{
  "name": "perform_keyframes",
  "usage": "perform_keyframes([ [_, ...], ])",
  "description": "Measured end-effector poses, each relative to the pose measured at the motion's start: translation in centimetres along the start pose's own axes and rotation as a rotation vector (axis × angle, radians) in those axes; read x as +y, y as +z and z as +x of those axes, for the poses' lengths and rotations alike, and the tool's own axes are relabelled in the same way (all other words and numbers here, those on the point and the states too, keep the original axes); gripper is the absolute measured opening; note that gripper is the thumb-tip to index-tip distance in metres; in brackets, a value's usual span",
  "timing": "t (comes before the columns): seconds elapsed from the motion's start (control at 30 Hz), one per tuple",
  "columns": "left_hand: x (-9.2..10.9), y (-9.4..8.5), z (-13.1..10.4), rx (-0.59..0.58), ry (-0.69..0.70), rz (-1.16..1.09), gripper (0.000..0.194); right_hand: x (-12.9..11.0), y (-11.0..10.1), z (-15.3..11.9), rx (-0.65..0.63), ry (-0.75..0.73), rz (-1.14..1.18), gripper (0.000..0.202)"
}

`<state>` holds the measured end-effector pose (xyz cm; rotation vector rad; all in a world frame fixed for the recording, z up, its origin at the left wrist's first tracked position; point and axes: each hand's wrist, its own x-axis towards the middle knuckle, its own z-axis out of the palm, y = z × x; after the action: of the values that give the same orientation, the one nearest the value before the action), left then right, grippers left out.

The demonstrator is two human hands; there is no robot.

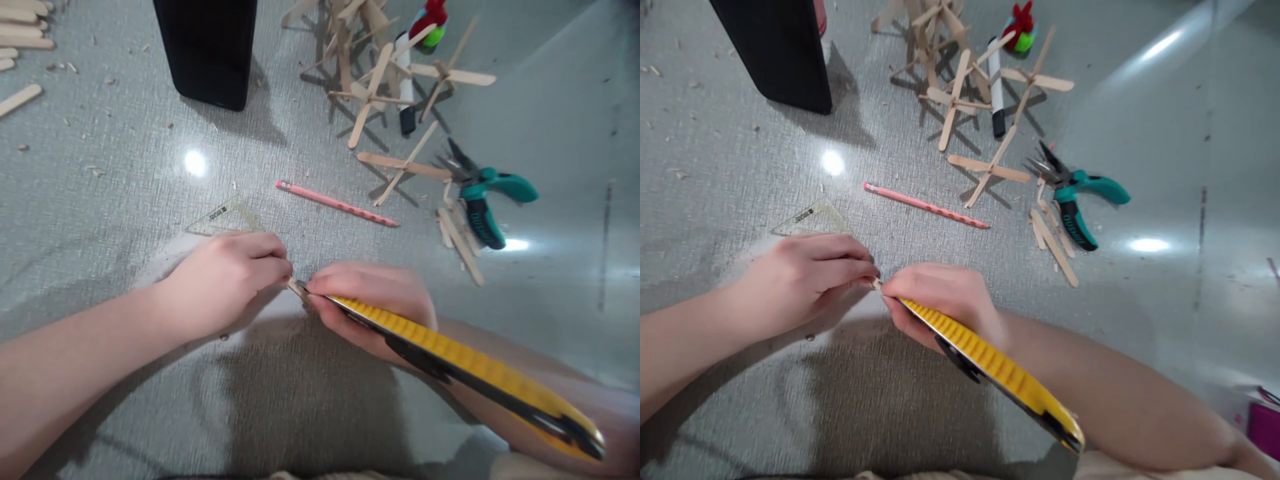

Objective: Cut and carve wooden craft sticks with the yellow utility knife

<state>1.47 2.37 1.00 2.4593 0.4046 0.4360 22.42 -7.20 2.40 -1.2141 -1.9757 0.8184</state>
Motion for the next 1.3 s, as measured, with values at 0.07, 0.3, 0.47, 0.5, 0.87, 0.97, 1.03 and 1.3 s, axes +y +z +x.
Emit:
perform_keyframes([
  [0.07,0.0,0.0,0.0,-0.002,0.001,0.007,0.019,0.0,0.0,0.0,0.005,0.008,-0.002,0.024],
  [0.3,0.0,0.1,-0.2,-0.013,-0.003,0.016,0.016,0.1,0.2,-0.3,-0.017,0.026,-0.034,0.018],
  [0.47,0.2,0.1,0.0,0.001,-0.06,-0.06,0.021,0.4,0.4,-0.7,0.04,0.162,0.033,0.01],
  [0.5,0.3,0.1,0.1,0.001,-0.072,-0.076,0.023,0.4,0.4,-0.7,0.05,0.177,0.046,0.009],
  [0.87,1.0,-0.6,0.7,-0.021,-0.203,-0.209,0.016,0.9,0.1,-1.5,0.09,0.219,0.182,0.006],
  [0.97,1.2,-0.7,0.9,-0.031,-0.228,-0.222,0.017,1.0,0.0,-1.7,0.096,0.231,0.203,0.006],
  [1.03,1.3,-0.7,0.9,-0.034,-0.241,-0.217,0.019,1.1,0.0,-1.7,0.103,0.233,0.212,0.006],
  [1.3,1.8,-0.7,0.5,0.003,-0.245,-0.182,0.018,1.3,0.1,-2.1,0.143,0.257,0.226,0.008],
])
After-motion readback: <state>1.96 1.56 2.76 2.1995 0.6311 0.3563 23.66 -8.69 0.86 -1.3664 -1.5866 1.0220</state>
